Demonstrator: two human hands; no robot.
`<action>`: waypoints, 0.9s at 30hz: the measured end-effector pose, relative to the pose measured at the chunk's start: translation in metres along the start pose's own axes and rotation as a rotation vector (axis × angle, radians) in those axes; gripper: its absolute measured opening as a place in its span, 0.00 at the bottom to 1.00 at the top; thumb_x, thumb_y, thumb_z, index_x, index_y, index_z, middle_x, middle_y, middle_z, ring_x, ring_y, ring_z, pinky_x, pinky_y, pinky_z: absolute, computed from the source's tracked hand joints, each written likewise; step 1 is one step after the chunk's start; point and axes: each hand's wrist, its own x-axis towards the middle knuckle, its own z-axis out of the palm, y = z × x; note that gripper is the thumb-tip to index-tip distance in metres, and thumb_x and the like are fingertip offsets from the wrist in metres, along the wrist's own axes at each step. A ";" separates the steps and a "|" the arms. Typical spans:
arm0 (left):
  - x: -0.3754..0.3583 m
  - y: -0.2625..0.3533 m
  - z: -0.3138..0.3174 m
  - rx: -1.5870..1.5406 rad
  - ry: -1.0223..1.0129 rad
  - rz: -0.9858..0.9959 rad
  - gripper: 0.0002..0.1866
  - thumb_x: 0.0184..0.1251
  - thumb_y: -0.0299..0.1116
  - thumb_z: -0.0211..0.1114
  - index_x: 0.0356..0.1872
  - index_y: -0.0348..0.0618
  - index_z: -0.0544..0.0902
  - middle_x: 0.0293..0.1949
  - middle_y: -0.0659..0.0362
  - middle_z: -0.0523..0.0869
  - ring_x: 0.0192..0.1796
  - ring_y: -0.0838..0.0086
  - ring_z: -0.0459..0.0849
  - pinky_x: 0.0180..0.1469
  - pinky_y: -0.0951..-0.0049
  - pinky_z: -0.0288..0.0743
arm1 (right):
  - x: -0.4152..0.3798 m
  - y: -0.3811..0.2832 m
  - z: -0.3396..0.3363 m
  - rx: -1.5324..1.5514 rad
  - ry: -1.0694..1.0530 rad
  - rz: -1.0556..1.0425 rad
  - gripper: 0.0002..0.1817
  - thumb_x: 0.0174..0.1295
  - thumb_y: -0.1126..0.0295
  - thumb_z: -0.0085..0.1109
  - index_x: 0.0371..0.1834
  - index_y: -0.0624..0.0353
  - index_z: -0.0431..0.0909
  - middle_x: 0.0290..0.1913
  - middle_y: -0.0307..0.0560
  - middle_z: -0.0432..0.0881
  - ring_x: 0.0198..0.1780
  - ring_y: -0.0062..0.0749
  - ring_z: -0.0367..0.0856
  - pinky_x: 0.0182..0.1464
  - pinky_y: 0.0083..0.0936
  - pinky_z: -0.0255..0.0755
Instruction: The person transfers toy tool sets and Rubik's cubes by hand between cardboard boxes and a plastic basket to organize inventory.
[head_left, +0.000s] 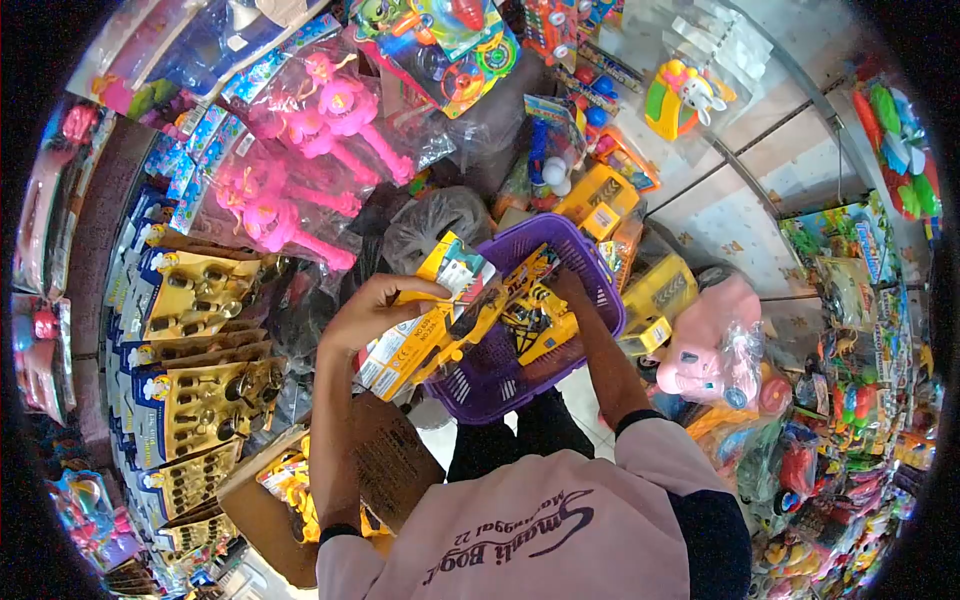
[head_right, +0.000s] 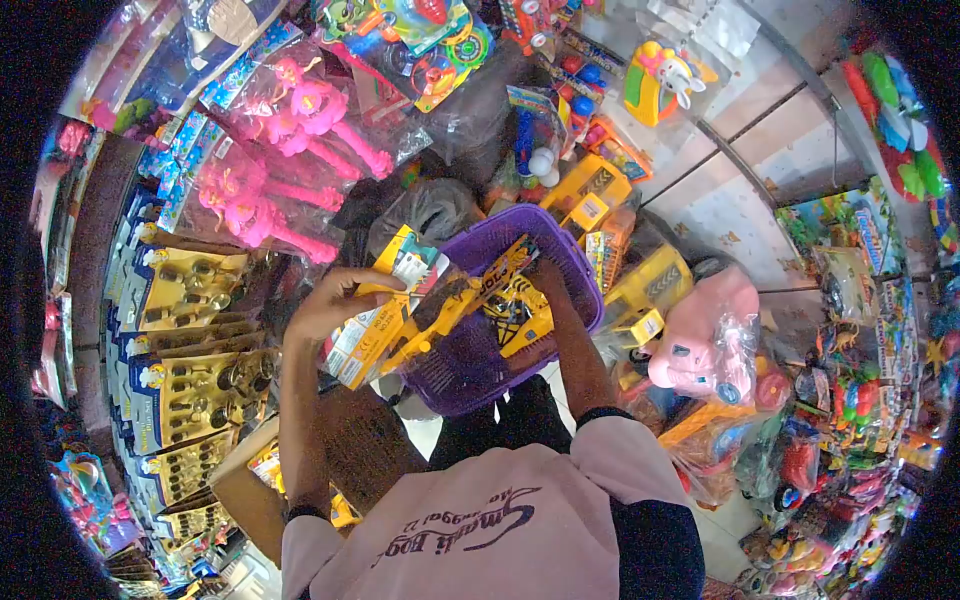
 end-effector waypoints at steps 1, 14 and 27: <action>0.002 -0.002 0.000 -0.008 -0.009 0.010 0.13 0.60 0.19 0.61 0.46 0.37 0.83 0.46 0.58 0.85 0.52 0.75 0.79 0.57 0.74 0.69 | -0.005 -0.012 -0.011 -0.059 0.059 -0.039 0.29 0.51 0.53 0.66 0.49 0.64 0.74 0.41 0.62 0.81 0.45 0.57 0.79 0.46 0.44 0.71; 0.040 0.017 0.017 -0.075 -0.125 0.119 0.11 0.63 0.24 0.61 0.46 0.36 0.82 0.45 0.58 0.84 0.50 0.76 0.79 0.55 0.75 0.69 | -0.093 -0.192 -0.144 0.548 -0.330 -0.509 0.17 0.63 0.59 0.59 0.45 0.61 0.77 0.46 0.46 0.77 0.46 0.32 0.77 0.45 0.29 0.71; 0.055 -0.066 0.090 0.867 0.428 0.246 0.24 0.59 0.40 0.64 0.57 0.51 0.74 0.60 0.49 0.70 0.64 0.54 0.67 0.64 0.51 0.56 | -0.094 -0.132 -0.089 0.695 0.291 -0.359 0.14 0.67 0.64 0.52 0.43 0.65 0.74 0.29 0.52 0.76 0.30 0.36 0.75 0.37 0.31 0.70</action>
